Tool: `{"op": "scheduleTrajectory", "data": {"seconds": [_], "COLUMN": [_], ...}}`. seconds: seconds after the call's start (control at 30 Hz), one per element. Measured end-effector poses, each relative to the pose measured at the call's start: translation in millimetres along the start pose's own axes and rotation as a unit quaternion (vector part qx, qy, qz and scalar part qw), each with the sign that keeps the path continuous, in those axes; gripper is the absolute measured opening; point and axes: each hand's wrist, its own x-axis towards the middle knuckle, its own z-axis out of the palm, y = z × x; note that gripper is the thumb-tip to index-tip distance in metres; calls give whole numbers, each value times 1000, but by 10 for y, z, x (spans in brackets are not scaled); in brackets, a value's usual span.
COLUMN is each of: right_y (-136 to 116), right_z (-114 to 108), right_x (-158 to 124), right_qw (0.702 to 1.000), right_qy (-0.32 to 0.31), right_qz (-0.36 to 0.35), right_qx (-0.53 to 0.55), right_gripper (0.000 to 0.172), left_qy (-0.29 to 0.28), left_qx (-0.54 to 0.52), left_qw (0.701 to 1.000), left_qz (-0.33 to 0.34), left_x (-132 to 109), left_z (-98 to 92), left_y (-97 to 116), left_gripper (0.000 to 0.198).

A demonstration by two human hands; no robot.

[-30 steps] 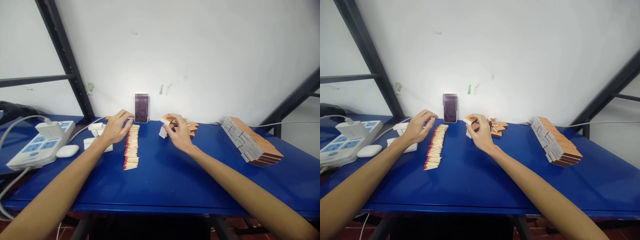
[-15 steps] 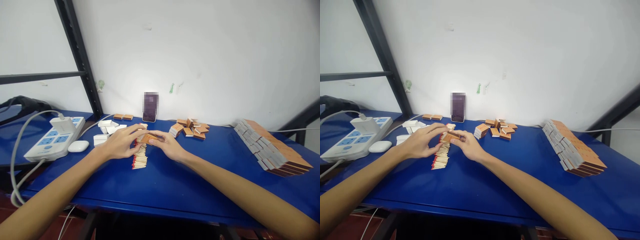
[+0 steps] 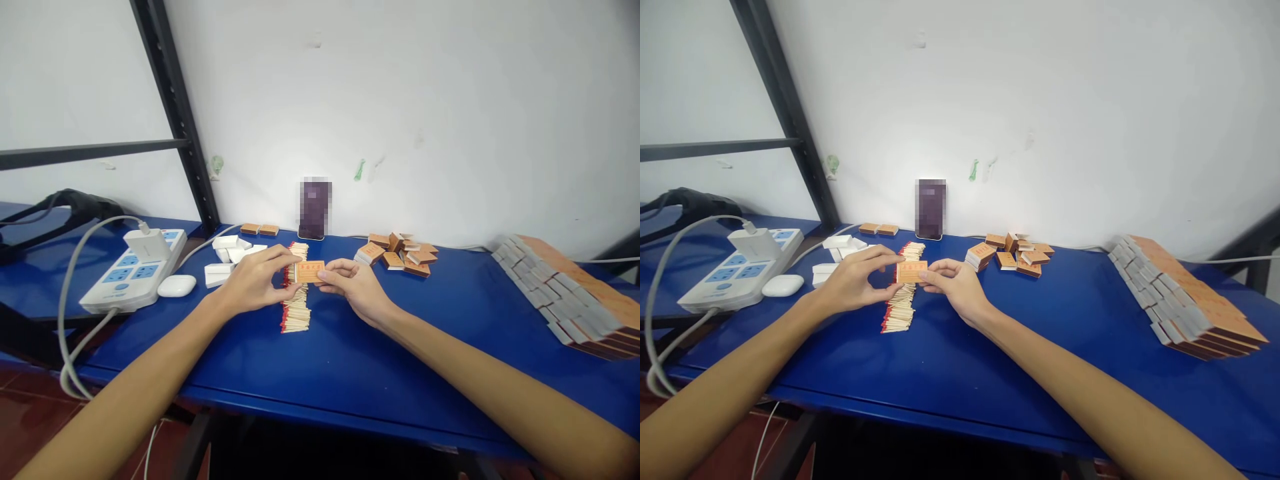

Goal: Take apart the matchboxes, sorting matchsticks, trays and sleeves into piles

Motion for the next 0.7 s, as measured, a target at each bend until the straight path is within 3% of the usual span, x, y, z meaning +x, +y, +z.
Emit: {"op": "scheduleTrajectory", "data": {"seconds": [0.13, 0.23, 0.33, 0.43, 0.53, 0.7], "right_y": [18, 13, 0, 10, 46, 88], "right_z": [4, -22, -42, -43, -40, -50], "right_x": [-20, -49, -76, -83, -75, -51], "right_qw": [1000, 996, 964, 917, 897, 892], "right_qy": [-2, -17, -55, -67, -66, -81], "right_qz": [9, -55, -171, -240, -258, -253], "right_qx": [-6, -68, -197, -311, -354, -367], "right_gripper": [40, 43, 47, 42, 37, 37], "left_qy": [14, -3, -40, -78, -121, -150], "left_qx": [-14, -29, -61, -94, -99, -110], "left_qw": [1000, 999, 994, 985, 980, 973], "left_qz": [-1, -32, -86, -125, -127, -136], "left_x": [-4, 15, 30, 33, 31, 32], "left_z": [-22, -69, -144, -214, -257, -279], "left_y": [2, 8, 1, -22, -46, -73], "left_gripper": [34, 32, 33, 34, 34, 33]}}
